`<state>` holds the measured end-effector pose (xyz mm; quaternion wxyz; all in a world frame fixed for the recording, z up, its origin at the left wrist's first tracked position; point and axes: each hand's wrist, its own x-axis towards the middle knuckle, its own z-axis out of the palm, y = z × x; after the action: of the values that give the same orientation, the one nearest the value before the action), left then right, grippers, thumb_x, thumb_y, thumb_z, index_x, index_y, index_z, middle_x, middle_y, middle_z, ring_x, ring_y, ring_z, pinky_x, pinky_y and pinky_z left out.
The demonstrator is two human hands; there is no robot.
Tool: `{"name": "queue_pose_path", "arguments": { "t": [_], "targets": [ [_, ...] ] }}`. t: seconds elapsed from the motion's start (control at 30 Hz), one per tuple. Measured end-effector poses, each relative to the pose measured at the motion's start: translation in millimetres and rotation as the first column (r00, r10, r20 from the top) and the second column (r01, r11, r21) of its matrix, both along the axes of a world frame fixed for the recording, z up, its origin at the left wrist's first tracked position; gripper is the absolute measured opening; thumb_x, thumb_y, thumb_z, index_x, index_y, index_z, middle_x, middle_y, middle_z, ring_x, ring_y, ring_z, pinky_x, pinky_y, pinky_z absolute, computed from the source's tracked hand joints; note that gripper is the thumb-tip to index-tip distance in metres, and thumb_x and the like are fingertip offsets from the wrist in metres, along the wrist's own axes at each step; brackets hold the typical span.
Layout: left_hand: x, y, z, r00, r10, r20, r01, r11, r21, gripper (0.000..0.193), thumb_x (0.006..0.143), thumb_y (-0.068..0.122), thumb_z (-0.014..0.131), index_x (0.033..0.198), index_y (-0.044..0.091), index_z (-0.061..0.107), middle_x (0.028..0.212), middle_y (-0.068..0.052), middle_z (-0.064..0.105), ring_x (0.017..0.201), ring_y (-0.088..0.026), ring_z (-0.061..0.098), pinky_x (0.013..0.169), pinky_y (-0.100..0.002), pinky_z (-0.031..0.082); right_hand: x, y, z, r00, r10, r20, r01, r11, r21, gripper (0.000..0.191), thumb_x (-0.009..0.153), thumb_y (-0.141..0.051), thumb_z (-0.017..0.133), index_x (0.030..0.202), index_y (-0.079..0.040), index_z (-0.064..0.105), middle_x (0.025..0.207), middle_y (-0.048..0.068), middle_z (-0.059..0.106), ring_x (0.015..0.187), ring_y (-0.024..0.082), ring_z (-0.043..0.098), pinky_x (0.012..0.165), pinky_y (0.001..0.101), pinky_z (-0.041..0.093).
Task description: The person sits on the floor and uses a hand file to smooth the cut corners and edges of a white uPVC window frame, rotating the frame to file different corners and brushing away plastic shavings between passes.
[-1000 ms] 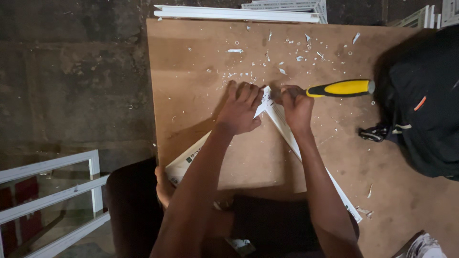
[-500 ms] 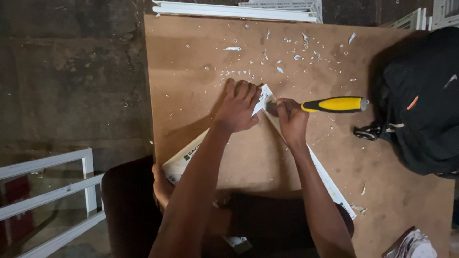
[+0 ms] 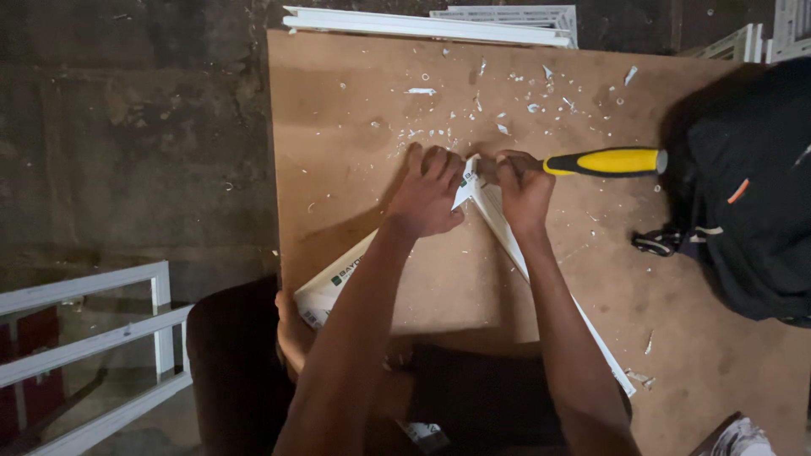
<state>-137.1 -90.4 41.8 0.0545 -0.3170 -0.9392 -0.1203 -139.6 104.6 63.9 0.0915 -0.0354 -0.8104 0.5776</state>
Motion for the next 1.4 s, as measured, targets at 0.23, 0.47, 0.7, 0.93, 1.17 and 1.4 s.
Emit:
{"name": "queue_pose_path", "arguments": {
  "t": [0.23,0.47,0.7,0.93,1.17,1.4],
  "targets": [
    [-5,-3,-6,1.0,-0.005,0.024,0.003,0.997,0.08,0.086,0.072,0.048,0.07,0.138,-0.005,0.052,0.136,-0.018,0.05,0.132,-0.039,0.04,0.112,-0.071,0.024,-6,-4,-15,0.999,0.019,-0.044,-0.014,0.994,0.113,0.013,0.101,0.002,0.064,0.106,0.012,0.069,0.098,0.012,0.073,0.083,0.012,0.069,0.072,0.0289,0.062],
    [-4,-2,-6,1.0,-0.002,0.028,0.0,0.999,0.051,0.086,0.073,0.049,0.069,0.137,-0.005,0.052,0.136,-0.018,0.049,0.132,-0.039,0.04,0.112,-0.071,0.024,-7,-4,-13,0.999,0.034,0.003,-0.034,0.997,0.075,0.013,0.101,0.0,0.062,0.105,0.011,0.068,0.089,0.01,0.072,0.077,0.013,0.072,0.069,0.0293,0.064],
    [-2,-2,-1,1.0,0.009,-0.005,-0.009,0.999,0.03,0.086,0.074,0.05,0.068,0.137,-0.006,0.053,0.135,-0.02,0.05,0.13,-0.04,0.04,0.112,-0.071,0.025,-7,-8,-3,0.997,0.032,0.066,-0.039,0.993,0.114,0.014,0.101,0.0,0.061,0.105,0.011,0.067,0.085,0.01,0.074,0.073,0.015,0.074,0.066,0.0287,0.062],
    [-2,-3,1,1.0,0.024,-0.016,-0.023,0.998,0.054,0.085,0.071,0.048,0.068,0.136,-0.005,0.053,0.133,-0.018,0.051,0.131,-0.038,0.041,0.113,-0.07,0.026,4,-12,3,0.998,0.042,0.053,-0.048,0.993,0.112,0.016,0.101,-0.001,0.063,0.098,0.013,0.068,0.096,0.012,0.073,0.074,0.015,0.073,0.065,0.0293,0.064],
    [0,-9,2,1.0,0.013,-0.024,-0.011,0.997,0.07,0.081,0.073,0.048,0.069,0.133,-0.006,0.057,0.132,-0.016,0.051,0.13,-0.039,0.042,0.112,-0.069,0.027,16,-18,3,0.994,0.021,0.108,-0.02,1.0,-0.005,0.014,0.1,-0.002,0.061,0.105,0.01,0.065,0.088,0.01,0.074,0.077,0.014,0.075,0.07,0.0289,0.064],
    [3,-8,8,1.0,-0.003,-0.023,0.004,1.0,0.028,0.086,0.075,0.054,0.069,0.134,-0.006,0.057,0.131,-0.016,0.051,0.126,-0.038,0.042,0.108,-0.071,0.027,41,-16,4,0.997,0.019,0.076,-0.033,0.98,0.196,0.013,0.101,-0.002,0.065,0.103,0.01,0.069,0.087,0.012,0.073,0.078,0.016,0.07,0.071,0.0303,0.058]
  ]
}}
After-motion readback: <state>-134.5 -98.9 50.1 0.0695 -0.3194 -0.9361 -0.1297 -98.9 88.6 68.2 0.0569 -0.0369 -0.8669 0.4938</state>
